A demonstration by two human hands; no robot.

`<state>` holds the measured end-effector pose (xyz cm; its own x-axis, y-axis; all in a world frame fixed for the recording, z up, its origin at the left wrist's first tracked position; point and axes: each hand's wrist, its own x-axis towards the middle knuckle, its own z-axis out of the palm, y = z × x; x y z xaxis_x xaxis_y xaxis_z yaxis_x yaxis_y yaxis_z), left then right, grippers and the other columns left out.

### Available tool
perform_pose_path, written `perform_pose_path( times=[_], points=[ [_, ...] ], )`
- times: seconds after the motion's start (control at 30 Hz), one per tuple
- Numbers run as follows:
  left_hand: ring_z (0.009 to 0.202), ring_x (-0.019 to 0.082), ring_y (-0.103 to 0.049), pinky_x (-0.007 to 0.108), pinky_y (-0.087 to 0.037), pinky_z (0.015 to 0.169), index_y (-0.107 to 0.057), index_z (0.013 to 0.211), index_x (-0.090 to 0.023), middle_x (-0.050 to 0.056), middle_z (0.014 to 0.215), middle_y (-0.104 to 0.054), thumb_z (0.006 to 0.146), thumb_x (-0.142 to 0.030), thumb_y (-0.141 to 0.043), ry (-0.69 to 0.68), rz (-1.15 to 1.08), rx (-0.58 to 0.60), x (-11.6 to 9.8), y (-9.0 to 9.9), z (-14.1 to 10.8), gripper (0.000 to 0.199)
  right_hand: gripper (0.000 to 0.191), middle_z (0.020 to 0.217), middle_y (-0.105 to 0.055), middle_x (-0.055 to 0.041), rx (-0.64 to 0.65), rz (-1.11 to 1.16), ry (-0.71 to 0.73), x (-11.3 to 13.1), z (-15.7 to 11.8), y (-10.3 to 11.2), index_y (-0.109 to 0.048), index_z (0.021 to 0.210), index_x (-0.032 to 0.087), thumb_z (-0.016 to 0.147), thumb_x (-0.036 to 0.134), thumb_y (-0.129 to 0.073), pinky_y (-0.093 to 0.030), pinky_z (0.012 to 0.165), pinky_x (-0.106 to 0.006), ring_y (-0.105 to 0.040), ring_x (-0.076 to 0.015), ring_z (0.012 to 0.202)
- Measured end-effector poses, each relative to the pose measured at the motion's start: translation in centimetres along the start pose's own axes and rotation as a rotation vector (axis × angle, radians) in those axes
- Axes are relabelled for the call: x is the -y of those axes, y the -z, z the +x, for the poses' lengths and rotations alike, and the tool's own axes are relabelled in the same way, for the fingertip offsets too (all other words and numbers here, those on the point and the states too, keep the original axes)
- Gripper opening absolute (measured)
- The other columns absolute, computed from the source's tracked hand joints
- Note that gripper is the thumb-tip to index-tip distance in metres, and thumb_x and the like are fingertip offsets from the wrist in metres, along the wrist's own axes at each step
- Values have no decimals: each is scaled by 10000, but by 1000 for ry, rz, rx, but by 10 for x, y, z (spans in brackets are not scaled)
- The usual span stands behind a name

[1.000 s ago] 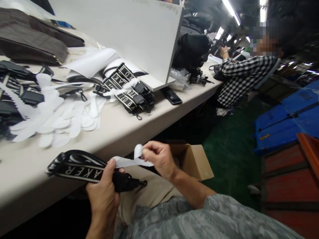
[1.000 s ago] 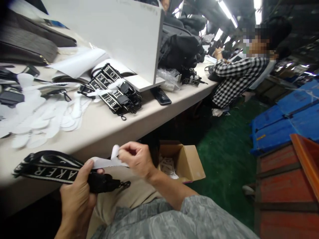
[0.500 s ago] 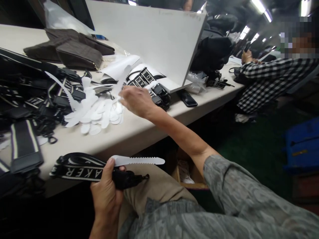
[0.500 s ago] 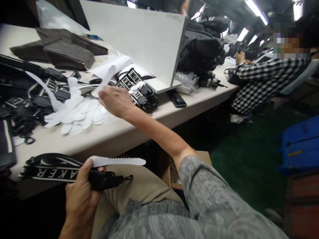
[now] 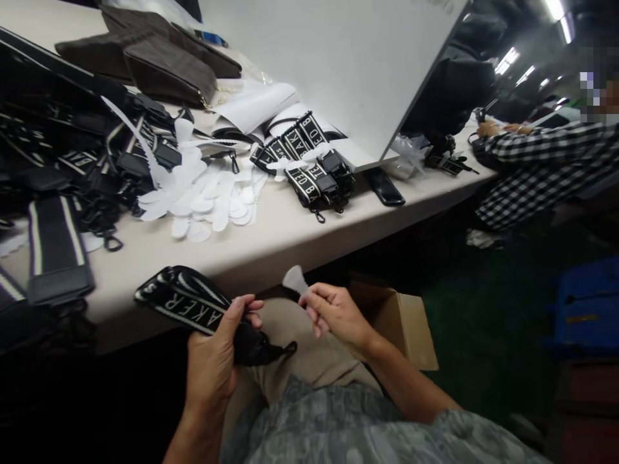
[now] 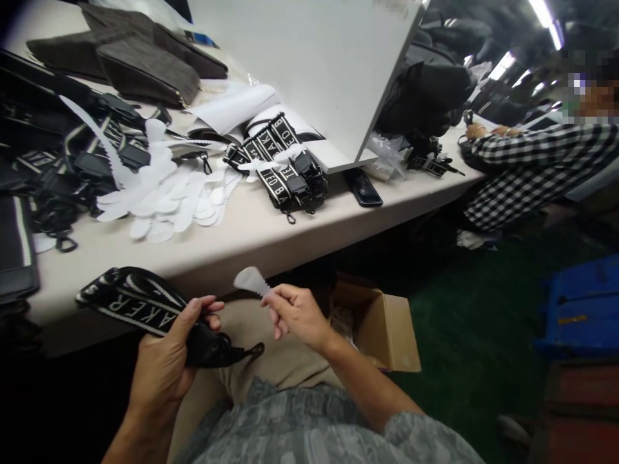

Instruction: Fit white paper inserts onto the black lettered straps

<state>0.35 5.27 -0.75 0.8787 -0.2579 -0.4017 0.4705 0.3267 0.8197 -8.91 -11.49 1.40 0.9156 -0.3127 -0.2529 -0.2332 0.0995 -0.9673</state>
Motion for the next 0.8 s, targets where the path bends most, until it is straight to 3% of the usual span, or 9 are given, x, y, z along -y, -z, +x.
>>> perform_pose_path(
  times=[0.1, 0.2, 0.27, 0.4, 0.5, 0.6, 0.7, 0.8],
  points=[
    [642, 160, -642, 218, -549, 544, -726, 984, -88, 120, 852, -741, 615, -539, -900, 47, 109, 122, 2, 2, -4, 608, 492, 549, -446, 80, -151, 104, -9, 12, 0, 3, -661, 907, 125, 795, 599, -734, -255, 359, -171, -304, -25, 395],
    [621, 181, -641, 249, -538, 538, -723, 1013, -103, 110, 802, -728, 667, -548, -861, 126, 251, 357, 5, -2, -10, 580, 512, 547, -398, 97, 35, 226, -97, 29, 4, -2, -671, 964, 133, 722, 556, -824, -177, 369, -158, -261, -16, 418],
    [627, 196, -641, 266, -528, 558, -736, 933, -105, 109, 755, -716, 696, -562, -821, 123, 373, 510, 10, -6, -13, 521, 532, 558, -430, 91, 178, 275, -150, 34, 10, -7, -669, 967, 142, 687, 553, -858, -172, 377, -159, -277, -12, 416],
    [698, 221, -661, 288, -515, 660, -739, 836, -125, 105, 736, -718, 783, -553, -713, 27, 601, 655, 23, -11, -17, 432, 596, 659, -600, 22, 204, 202, -240, 25, 22, -9, -658, 839, 126, 557, 581, -920, -285, 395, -178, -453, -49, 472],
    [725, 221, -678, 290, -522, 694, -724, 919, -132, 99, 791, -740, 800, -544, -721, 108, 602, 660, 31, -6, -20, 428, 560, 690, -615, 25, 152, 200, -192, 13, 24, -7, -681, 826, 121, 490, 457, -976, -259, 392, -190, -440, -45, 493],
    [780, 216, -703, 271, -544, 721, -688, 1054, -128, 113, 898, -762, 781, -563, -769, 191, 507, 618, 39, 4, -24, 520, 525, 615, -534, 66, 22, 269, -97, 8, 23, -7, -687, 798, 120, 461, 387, -989, -159, 392, -210, -319, -19, 470],
    [793, 194, -705, 241, -556, 712, -649, 1137, -143, 110, 948, -763, 787, -597, -763, 199, 399, 506, 47, 10, -29, 584, 548, 594, -465, 87, -81, 342, -59, 7, 23, -7, -673, 785, 120, 435, 399, -990, -104, 414, -234, -222, -11, 478],
    [622, 150, -637, 218, -519, 557, -634, 1152, -172, 64, 862, -742, 794, -607, -749, 145, 299, 348, 50, 10, -35, 575, 579, 681, -510, 63, -93, 318, -74, 5, 21, -3, -672, 840, 120, 487, 475, -963, -128, 423, -231, -245, -19, 510]
  ],
)
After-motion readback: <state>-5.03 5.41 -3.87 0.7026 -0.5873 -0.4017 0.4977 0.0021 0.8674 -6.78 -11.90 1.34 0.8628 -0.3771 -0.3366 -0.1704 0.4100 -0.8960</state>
